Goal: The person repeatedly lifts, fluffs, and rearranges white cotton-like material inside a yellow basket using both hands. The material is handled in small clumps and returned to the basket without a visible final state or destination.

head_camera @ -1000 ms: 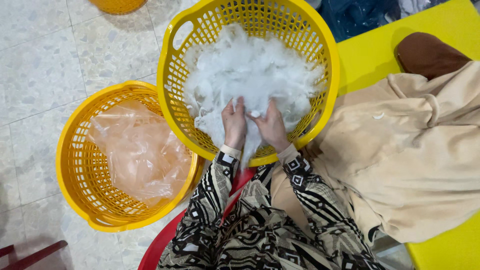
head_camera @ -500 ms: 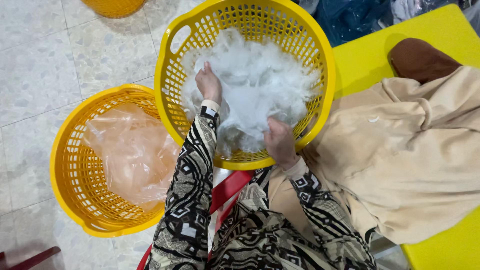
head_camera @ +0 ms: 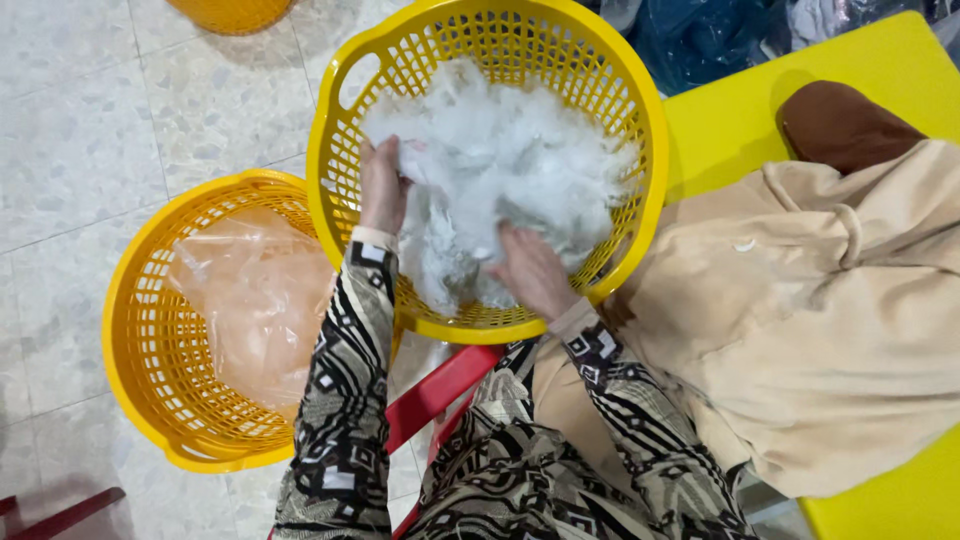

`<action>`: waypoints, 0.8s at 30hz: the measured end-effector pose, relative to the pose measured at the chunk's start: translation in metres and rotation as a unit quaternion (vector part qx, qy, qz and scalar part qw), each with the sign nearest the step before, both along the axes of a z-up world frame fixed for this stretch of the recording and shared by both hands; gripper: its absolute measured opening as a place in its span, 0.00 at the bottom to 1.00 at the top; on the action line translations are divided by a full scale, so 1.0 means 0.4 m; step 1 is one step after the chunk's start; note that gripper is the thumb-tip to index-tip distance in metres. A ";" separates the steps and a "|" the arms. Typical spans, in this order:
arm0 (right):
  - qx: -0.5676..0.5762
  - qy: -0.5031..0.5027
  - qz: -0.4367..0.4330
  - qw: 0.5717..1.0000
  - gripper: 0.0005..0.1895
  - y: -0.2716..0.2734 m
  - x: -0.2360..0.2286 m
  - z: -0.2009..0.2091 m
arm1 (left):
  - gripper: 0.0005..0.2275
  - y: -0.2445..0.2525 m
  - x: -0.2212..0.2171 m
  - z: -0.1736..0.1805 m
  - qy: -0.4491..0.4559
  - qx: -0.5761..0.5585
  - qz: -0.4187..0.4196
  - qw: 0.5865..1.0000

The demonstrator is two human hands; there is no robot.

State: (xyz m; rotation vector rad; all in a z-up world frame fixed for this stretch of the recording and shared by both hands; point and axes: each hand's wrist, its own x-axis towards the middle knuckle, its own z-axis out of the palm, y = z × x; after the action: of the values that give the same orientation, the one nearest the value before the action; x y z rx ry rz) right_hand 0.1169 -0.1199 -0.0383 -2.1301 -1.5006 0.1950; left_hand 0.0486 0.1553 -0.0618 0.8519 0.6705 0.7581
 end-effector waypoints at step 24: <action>0.352 0.146 -0.224 0.897 0.02 -0.041 0.260 0.108 | 0.05 -0.401 -0.175 0.205 0.139 0.280 -0.098 0.945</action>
State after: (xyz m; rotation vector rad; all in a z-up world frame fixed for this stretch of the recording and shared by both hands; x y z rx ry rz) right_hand 0.2209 -0.1362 0.0047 -1.6807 -0.7121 -0.1724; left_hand -0.0212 -0.0052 0.0201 1.5455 0.6115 0.6592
